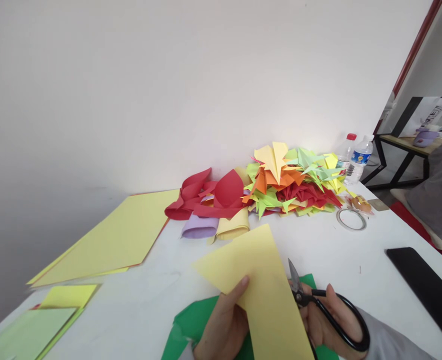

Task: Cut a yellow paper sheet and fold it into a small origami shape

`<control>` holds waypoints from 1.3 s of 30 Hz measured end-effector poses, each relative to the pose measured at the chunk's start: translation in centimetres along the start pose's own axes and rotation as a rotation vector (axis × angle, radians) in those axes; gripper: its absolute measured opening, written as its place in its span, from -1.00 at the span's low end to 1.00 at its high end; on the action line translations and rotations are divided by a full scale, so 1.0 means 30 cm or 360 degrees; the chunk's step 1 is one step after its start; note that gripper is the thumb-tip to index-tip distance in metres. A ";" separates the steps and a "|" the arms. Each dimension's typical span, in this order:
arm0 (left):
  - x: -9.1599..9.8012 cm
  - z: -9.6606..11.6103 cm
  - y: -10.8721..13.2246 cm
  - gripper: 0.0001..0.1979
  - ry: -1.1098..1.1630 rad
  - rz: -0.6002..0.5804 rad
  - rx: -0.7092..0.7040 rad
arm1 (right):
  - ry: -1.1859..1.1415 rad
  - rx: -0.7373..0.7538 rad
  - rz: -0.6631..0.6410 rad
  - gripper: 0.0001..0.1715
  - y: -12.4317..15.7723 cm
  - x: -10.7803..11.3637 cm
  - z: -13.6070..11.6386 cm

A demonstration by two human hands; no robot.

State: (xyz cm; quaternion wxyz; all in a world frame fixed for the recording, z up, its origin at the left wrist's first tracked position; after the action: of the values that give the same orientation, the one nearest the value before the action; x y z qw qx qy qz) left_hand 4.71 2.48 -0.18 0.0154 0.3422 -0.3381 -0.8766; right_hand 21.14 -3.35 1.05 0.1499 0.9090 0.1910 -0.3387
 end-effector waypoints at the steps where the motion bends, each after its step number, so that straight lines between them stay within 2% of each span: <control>1: 0.001 0.002 -0.002 -0.29 -0.0013 0.0015 -0.0012 | -0.0001 -0.0009 0.0016 -0.09 -0.001 -0.002 0.004; 8: -0.005 0.009 -0.002 -0.27 -0.0168 0.0035 -0.0137 | -0.0076 0.0142 0.0157 -0.06 -0.025 -0.002 0.034; 13: -0.011 0.007 0.000 -0.30 -0.0189 0.0045 -0.0124 | -0.0058 0.0116 0.0080 -0.10 -0.024 0.018 0.045; 20: -0.006 -0.003 0.001 -0.30 -0.0186 0.0023 -0.0117 | -0.0070 0.0098 0.0094 0.00 -0.024 0.012 0.046; 25: -0.004 -0.005 -0.004 -0.37 -0.0182 -0.0038 -0.0104 | -0.0047 0.0096 0.0044 -0.08 -0.015 0.005 0.031; 39: -0.007 0.013 -0.005 -0.34 -0.0125 0.0033 -0.0085 | -0.0014 0.0025 0.0053 0.06 -0.006 0.003 -0.004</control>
State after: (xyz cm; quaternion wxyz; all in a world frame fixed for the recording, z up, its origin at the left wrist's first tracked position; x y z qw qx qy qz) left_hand 4.67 2.88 0.05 0.0204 0.3034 -0.3183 -0.8979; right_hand 21.19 -3.13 1.05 0.1493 0.9118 0.1725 -0.3415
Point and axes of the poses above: each hand's wrist, its own y-axis away from the middle knuckle, its own x-axis out of the back of the hand, z = x × y, the point moved 3 cm from there along -y, towards the middle knuckle, and after that the axes turned 8 degrees about z, right-handed, at the moved point
